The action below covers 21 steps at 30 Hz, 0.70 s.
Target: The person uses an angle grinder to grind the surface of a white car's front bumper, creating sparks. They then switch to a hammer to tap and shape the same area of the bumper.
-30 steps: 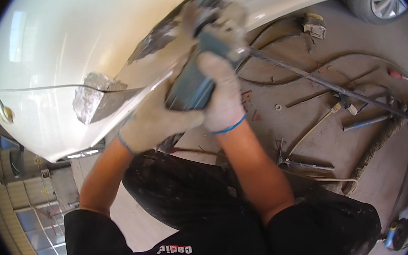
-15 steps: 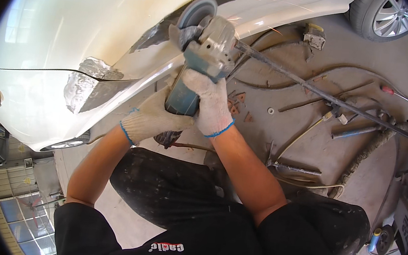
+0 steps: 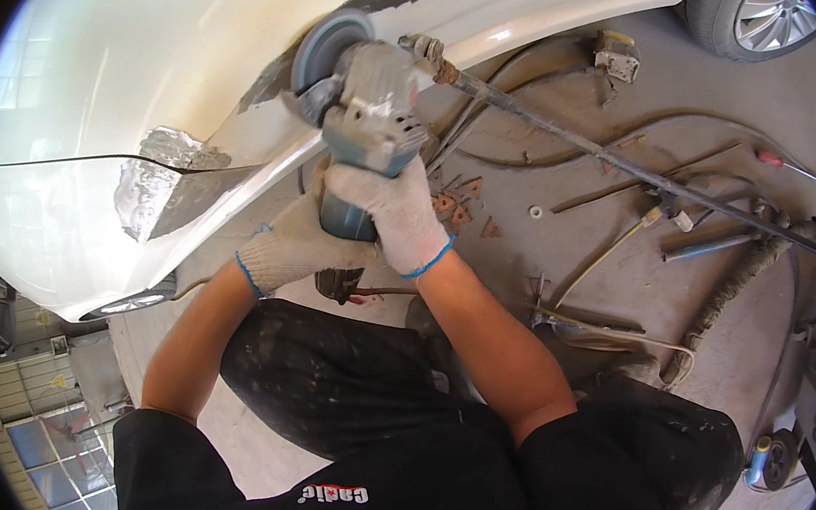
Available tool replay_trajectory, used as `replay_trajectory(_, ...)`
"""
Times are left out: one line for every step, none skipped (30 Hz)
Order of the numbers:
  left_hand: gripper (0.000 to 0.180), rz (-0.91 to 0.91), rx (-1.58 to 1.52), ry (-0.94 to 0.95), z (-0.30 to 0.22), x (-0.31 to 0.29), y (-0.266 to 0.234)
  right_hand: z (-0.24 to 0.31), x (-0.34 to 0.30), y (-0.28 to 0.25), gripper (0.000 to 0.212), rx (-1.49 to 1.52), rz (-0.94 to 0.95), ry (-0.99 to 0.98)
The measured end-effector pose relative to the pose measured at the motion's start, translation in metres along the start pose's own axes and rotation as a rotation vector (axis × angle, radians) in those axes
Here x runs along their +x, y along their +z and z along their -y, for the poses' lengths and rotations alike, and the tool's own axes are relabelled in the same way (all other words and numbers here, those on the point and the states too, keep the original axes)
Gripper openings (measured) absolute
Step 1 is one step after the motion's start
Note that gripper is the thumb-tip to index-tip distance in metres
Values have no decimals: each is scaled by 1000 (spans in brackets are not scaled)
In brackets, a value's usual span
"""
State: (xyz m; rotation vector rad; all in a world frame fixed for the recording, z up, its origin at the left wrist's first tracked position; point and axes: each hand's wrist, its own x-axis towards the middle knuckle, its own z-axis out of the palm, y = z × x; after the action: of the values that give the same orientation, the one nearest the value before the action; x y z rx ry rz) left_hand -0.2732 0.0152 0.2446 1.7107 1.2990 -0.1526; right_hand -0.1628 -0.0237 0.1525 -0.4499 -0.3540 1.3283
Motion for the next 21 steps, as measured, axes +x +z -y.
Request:
replay_trajectory(64,0,-48,-15,-1,0,1,1,0,-2,42,86,-11,-7)
replay_trajectory(64,-1,-97,-29,0,-1,1,1,-1,-3,44,190,-1,41)
replay_trajectory(60,-23,-95,-40,8,0,0,1,-2,-3,45,294,9,89)
replay_trajectory(68,-28,-35,-36,0,-1,0,3,-1,-5,46,393,20,127)
replay_trajectory(76,-33,26,-33,-13,-5,0,-4,1,-2,46,410,-8,67)
replay_trajectory(76,-39,37,-33,-11,-5,0,-5,1,-2,47,330,-3,31)
replay_trajectory(76,-51,49,-37,-9,-7,0,-6,0,0,47,255,6,-2)
replay_trajectory(76,-61,59,-40,-8,-9,0,-7,0,1,47,179,14,-35)
replay_trajectory(68,-86,90,-4,-3,-8,1,-6,2,-1,48,159,36,-35)
replay_trajectory(60,-111,119,25,1,-10,2,-5,1,0,47,235,35,-16)
replay_trajectory(64,-30,-96,-52,2,-8,2,-2,0,1,45,311,33,3)
replay_trajectory(64,-75,-72,-48,6,-9,2,0,1,0,45,387,31,23)
replay_trajectory(63,-120,-48,-33,7,-7,2,1,6,-5,45,418,149,55)
replay_trajectory(62,-164,-24,-19,8,-6,2,-1,5,-4,43,390,119,33)
replay_trajectory(64,-119,-158,-21,5,-9,4,-4,3,0,41,361,88,13)
replay_trajectory(64,-89,-84,-19,0,-10,2,-2,2,4,40,335,59,-13)
replay_trajectory(64,-60,-11,-17,-5,-12,0,2,2,5,38,329,22,-31)
replay_trajectory(65,-31,62,-16,-9,-13,-1,6,2,7,37,323,-15,-49)
replay_trajectory(69,-68,67,29,-7,-12,2,5,0,9,35,320,-54,-55)
replay_trajectory(69,-68,44,6,-9,-11,3,4,0,7,37,381,-24,-25)
replay_trajectory(69,-68,21,-16,-13,-9,2,4,2,1,39,443,6,4)
